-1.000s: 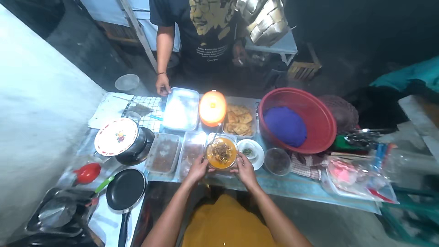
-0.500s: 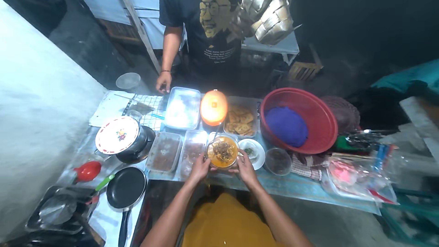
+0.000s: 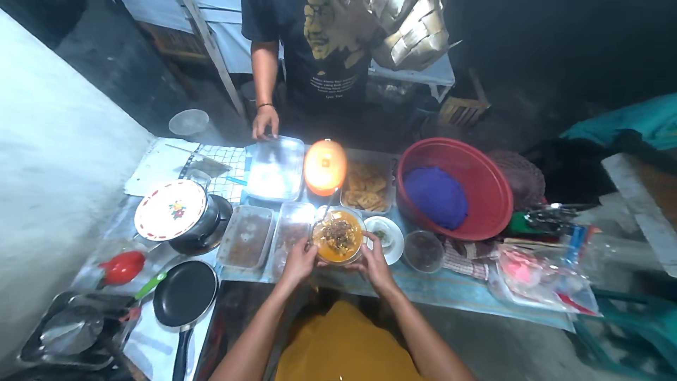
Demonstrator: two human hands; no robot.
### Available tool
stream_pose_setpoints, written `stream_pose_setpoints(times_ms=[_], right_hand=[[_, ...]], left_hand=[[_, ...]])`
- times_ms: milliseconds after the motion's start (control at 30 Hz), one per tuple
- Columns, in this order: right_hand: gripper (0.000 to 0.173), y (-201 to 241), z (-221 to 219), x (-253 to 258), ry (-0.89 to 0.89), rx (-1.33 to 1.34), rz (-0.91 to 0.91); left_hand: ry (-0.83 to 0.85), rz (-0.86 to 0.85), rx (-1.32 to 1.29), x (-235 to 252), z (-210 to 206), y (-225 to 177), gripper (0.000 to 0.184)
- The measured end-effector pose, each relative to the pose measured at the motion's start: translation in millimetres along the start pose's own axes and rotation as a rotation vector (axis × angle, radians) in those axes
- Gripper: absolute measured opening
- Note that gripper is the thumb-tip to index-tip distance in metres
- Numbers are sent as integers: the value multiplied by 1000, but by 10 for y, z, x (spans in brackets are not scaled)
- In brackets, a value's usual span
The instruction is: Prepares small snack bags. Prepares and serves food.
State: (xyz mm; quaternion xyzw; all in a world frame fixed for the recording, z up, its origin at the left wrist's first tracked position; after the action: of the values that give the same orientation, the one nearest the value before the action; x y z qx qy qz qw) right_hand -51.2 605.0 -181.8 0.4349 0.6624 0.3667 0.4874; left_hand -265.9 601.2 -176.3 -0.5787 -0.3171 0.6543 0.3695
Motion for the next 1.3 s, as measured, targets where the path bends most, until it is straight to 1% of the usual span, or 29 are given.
stream_pose_setpoints(times_ms=[100,200,267,300,333,400,500,567,633,733,800,967,1167,1300], right_hand=[[47,75,11,0,-80,-56,53],[45,148,9,34,-117,-50,89],[45,217,-12,64,-121,-49,101],[45,252,-24,86,-121,-54,103],[46,282,-37,113,-123,-56,105],[45,342,-68,172,-135,-50,104],[45,423,-108,271,-162,-56,109],[45,488,-157,344,-173,-55,119],[45,541,-197,411,-186,-50,122],[45,621,-278,498,-197,-23,133],[44,661,-331,553,-203,-13,144],[45,730,-442,688,-217,-3,156],[44,784,-520,788,-242,-5,150],[44,825,-548,853,-249,12,167]], left_hand=[[41,-10,-63,-30,-3,-73,36],[111,-31,-151,-77,38,-155,41],[139,-82,-170,-88,176,-255,48],[126,-112,-134,-37,312,-307,49],[82,-146,-77,63,506,-358,48],[-97,-167,63,390,1037,-410,41],[-369,-116,342,941,1856,-419,40],[-484,-73,437,1217,2218,-424,41],[-528,-16,504,1444,2408,-400,43],[-501,126,606,1651,2486,-345,41],[-491,186,614,1726,2503,-293,39],[-502,142,550,1823,2505,-264,45],[-536,72,486,1798,2483,-248,34],[-568,84,457,1791,2497,-257,31]])
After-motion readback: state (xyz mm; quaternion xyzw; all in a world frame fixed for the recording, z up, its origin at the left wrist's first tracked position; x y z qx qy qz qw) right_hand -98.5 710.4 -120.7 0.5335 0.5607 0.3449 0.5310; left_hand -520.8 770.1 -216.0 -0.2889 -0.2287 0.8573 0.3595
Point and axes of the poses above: each hand's wrist, its own x-axis towards the middle knuckle, its own z-axis out of the back of the hand, y = z × x, the point moved 8 cm from there along x, towards the middle knuckle, and after that the axes turned 2 degrees about z, right-handed, at the moved point
